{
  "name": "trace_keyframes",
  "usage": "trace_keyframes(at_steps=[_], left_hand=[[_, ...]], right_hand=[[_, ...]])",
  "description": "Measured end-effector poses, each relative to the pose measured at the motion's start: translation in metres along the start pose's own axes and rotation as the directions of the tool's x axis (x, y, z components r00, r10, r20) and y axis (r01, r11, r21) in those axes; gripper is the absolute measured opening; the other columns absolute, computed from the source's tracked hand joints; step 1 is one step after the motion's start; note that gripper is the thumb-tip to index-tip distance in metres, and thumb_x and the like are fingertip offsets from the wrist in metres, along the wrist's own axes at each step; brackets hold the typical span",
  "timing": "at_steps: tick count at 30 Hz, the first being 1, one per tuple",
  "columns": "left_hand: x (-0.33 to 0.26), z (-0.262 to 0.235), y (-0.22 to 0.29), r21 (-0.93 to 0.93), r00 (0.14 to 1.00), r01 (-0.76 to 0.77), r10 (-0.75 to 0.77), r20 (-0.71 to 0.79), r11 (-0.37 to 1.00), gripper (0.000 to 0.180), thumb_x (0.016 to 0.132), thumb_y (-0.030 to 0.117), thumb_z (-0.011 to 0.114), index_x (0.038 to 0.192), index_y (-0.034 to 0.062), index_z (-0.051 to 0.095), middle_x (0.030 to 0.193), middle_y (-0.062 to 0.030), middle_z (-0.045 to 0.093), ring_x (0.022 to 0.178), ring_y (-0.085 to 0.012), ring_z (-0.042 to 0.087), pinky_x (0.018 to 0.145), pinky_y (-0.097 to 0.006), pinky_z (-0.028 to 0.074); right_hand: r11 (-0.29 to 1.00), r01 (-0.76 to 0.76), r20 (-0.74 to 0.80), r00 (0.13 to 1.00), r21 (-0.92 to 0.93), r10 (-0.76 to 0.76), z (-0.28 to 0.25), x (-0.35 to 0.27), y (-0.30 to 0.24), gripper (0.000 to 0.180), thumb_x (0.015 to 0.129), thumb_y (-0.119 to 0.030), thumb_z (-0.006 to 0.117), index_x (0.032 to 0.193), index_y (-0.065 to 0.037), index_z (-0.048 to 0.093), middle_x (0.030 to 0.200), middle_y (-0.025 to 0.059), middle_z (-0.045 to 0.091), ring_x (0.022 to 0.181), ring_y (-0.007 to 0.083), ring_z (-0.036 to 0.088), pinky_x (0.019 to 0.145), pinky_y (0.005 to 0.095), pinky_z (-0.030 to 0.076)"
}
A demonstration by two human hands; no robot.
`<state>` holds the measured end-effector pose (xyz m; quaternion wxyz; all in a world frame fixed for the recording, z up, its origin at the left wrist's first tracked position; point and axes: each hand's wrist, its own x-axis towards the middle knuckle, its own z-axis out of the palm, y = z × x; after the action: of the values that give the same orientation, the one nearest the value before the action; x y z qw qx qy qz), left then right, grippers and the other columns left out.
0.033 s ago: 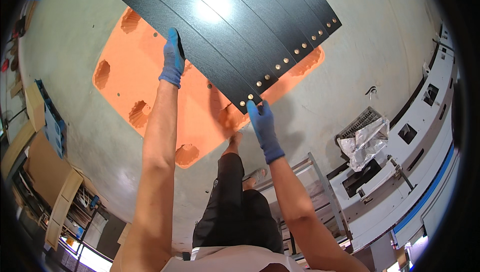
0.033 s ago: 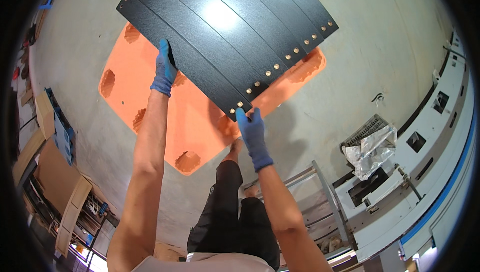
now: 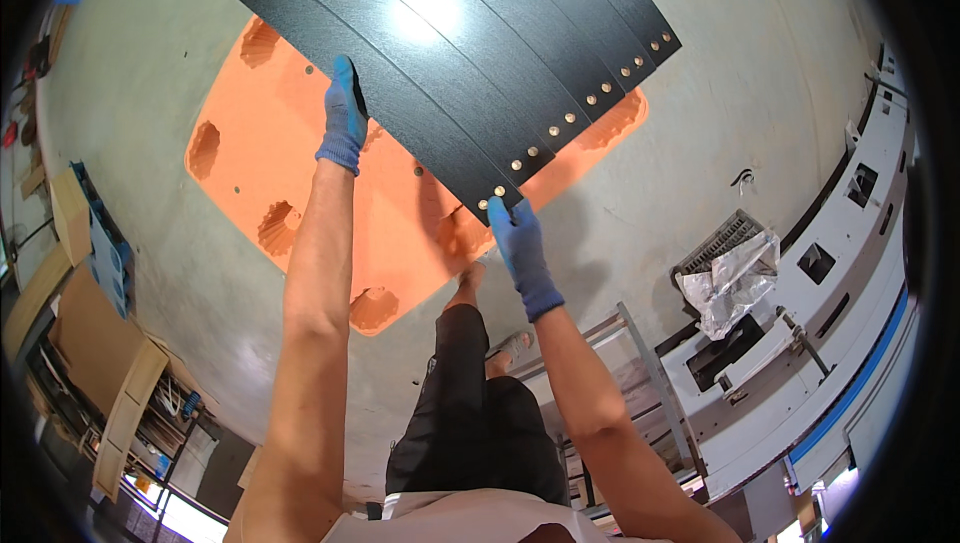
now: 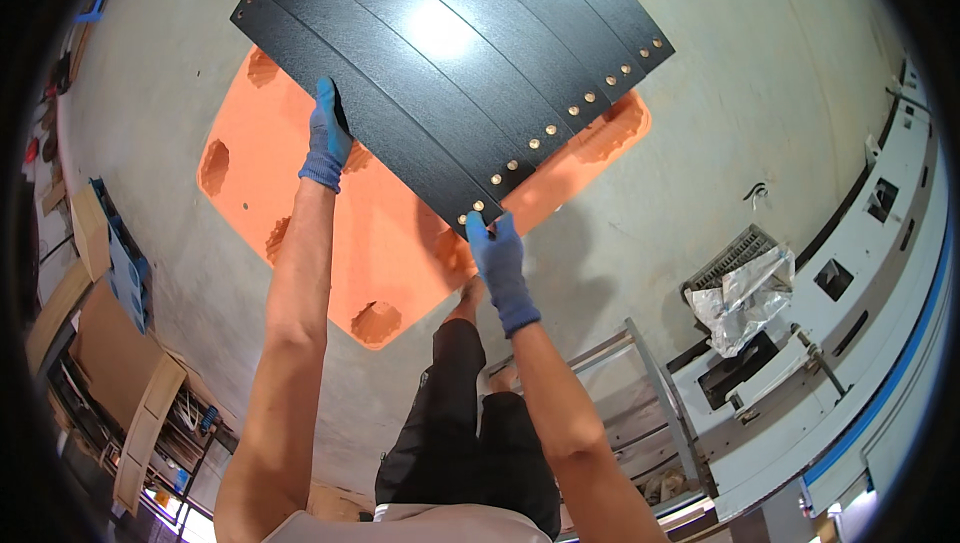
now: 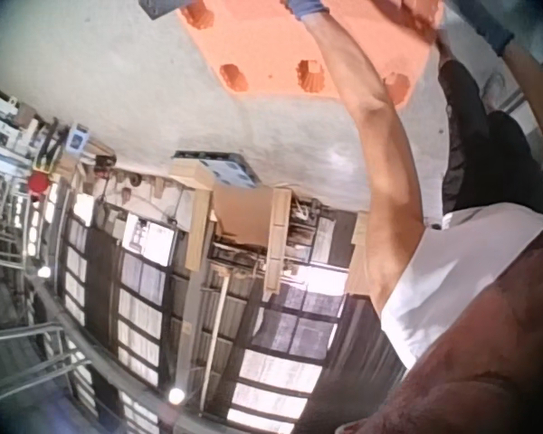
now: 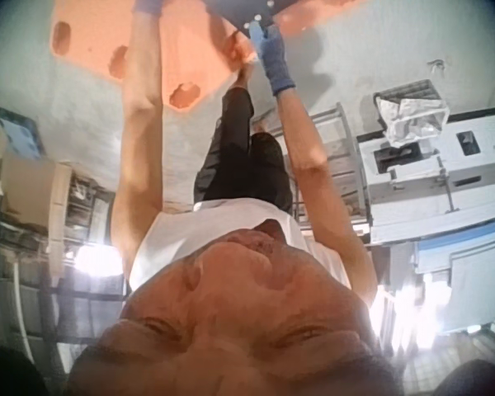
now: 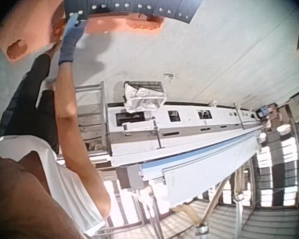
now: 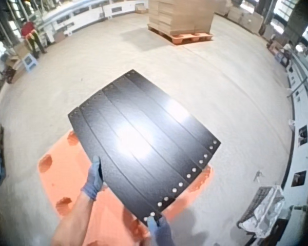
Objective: The person positions metal strips along a guide on a machine workbench, retrieves the strips, and stacks them onto a pallet.
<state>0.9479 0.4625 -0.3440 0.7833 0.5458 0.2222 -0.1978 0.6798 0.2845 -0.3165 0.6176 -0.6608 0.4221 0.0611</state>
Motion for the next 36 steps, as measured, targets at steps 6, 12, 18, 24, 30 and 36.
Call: trace_keyframes(at_steps=[6, 12, 18, 24, 30, 36], left_hand=[[-0.009, -0.002, 0.014, -0.077, 0.999, -0.037, 0.039, 0.036, 0.996, 0.063, 0.094, 0.051, 0.051, 0.131, 0.001, 0.046, 0.131, -0.008, 0.053, 0.116, -0.0216, 0.053, 0.097, -0.033, 0.045], [-0.007, -0.002, 0.021, -0.072, 0.996, 0.023, -0.016, 0.088, 0.997, 0.062, 0.095, 0.051, 0.049, 0.136, 0.0056, 0.044, 0.134, -0.0088, 0.051, 0.12, -0.0252, 0.05, 0.103, -0.04, 0.041], [-0.003, -0.011, 0.026, -0.033, 0.986, 0.108, -0.103, 0.131, 0.994, 0.062, 0.095, 0.051, 0.047, 0.139, 0.0085, 0.041, 0.138, -0.0094, 0.048, 0.123, -0.0294, 0.048, 0.103, -0.048, 0.04], [-0.007, -0.004, 0.038, 0.051, 0.99, 0.07, -0.075, 0.117, 0.996, 0.067, 0.093, 0.054, 0.05, 0.14, 0.009, 0.038, 0.14, -0.0103, 0.046, 0.124, -0.0311, 0.046, 0.103, -0.049, 0.039], [-0.009, 0.007, 0.034, 0.137, 0.988, 0.078, -0.095, 0.122, 0.987, 0.066, 0.094, 0.056, 0.046, 0.139, 0.0089, 0.041, 0.14, -0.0089, 0.045, 0.125, -0.0287, 0.045, 0.103, -0.047, 0.039], [-0.014, 0.002, 0.048, 0.288, 0.994, 0.004, -0.035, 0.105, 0.958, 0.066, 0.095, 0.056, 0.041, 0.14, 0.0064, 0.039, 0.142, -0.0099, 0.043, 0.126, -0.0275, 0.045, 0.103, -0.044, 0.04]], right_hand=[[0.975, -0.156, 0.085, 0.986, 0.16, 0.144, 0.024, -0.014, -0.032, 0.035, 0.083, -0.022, 0.064, 0.106, 0.004, 0.058, 0.097, 0.0163, 0.066, 0.093, 0.0269, 0.063, 0.078, 0.0374, 0.05], [0.97, -0.195, 0.096, 0.978, 0.147, 0.183, 0.038, -0.006, -0.013, 0.033, 0.083, -0.016, 0.063, 0.11, 0.001, 0.056, 0.097, 0.005, 0.065, 0.089, 0.0133, 0.06, 0.08, 0.0287, 0.048], [0.971, -0.234, 0.091, 0.969, 0.052, 0.229, 0.041, -0.004, -0.011, 0.073, 0.077, -0.044, 0.066, 0.128, 0.005, 0.044, 0.119, 0.0252, 0.06, 0.111, 0.0356, 0.058, 0.093, 0.0406, 0.045], [0.948, -0.24, 0.262, 0.948, 0.207, 0.183, -0.001, -0.008, 0.013, 0.039, 0.082, -0.011, 0.058, 0.119, -0.003, 0.049, 0.098, 0.0171, 0.063, 0.092, 0.0326, 0.062, 0.079, 0.0388, 0.049], [0.927, -0.171, 0.168, 0.957, -0.333, 0.237, 0.024, 0.044, 0.049, 0.04, 0.082, -0.003, 0.051, 0.121, -0.007, 0.046, 0.103, 0.024, 0.061, 0.099, 0.0414, 0.059, 0.082, 0.045, 0.048], [0.968, -0.068, 0.247, 0.961, -0.24, 0.128, 0.016, 0.038, 0.049, 0.05, 0.084, -0.01, 0.054, 0.131, -0.004, 0.039, 0.119, 0.0272, 0.056, 0.111, 0.0422, 0.055, 0.09, 0.0473, 0.047]])
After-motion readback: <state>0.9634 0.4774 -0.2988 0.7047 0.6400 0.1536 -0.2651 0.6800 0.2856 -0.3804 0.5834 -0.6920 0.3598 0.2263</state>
